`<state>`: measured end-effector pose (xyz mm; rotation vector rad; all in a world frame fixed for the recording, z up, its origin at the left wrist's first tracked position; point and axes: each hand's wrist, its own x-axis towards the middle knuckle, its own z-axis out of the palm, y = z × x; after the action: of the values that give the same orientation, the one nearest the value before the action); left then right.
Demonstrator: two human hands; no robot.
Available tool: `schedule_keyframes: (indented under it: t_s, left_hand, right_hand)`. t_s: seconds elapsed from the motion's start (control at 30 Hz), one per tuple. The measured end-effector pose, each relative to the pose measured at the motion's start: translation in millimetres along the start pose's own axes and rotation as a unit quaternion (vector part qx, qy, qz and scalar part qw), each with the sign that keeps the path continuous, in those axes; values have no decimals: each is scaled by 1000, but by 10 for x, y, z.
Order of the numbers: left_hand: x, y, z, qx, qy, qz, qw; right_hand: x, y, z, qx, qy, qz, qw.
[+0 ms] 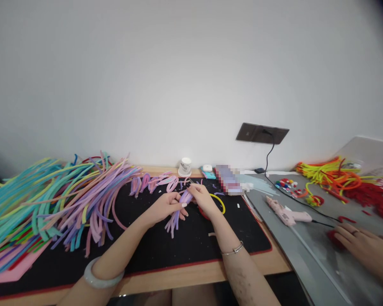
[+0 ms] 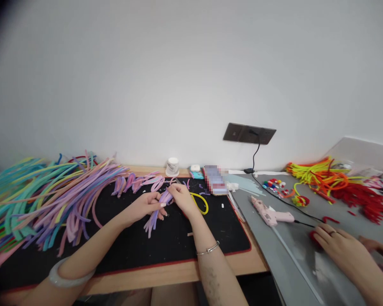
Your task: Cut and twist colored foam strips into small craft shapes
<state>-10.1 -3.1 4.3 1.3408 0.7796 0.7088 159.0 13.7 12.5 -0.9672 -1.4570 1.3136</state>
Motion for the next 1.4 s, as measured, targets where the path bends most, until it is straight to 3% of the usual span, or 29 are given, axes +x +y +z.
schedule_keyframes:
  t_s: [0.17,0.4,0.57,0.67,0.87,1.2,1.4]
  left_hand:
    - [-23,15,22,13,-14,-22,1000]
    - [-62,75,42,-9,-63,13,998]
    - [-62,63,54,-14,-90,11,996]
    - [-49,43,69,-21,-71,13,997]
    - [-6,36,51,-11,29,-4,1000]
    - [14,10,9,-36,77,30,996]
    - [-4,49,43,-36,66,54,996]
  right_hand:
    - [2,6,-12,-22,22,-38,999]
    - [-31,-20,18,123,6,53,991]
    - [-23,-22,18,163,-19,95,982]
    - [-27,-29,-6,152,-21,97,983]
    - [-41,-38,-3,73,-47,72,994]
    - [-28,-60,30,-97,-17,-41,994]
    - [-54,-87,23,-53,-55,2,997]
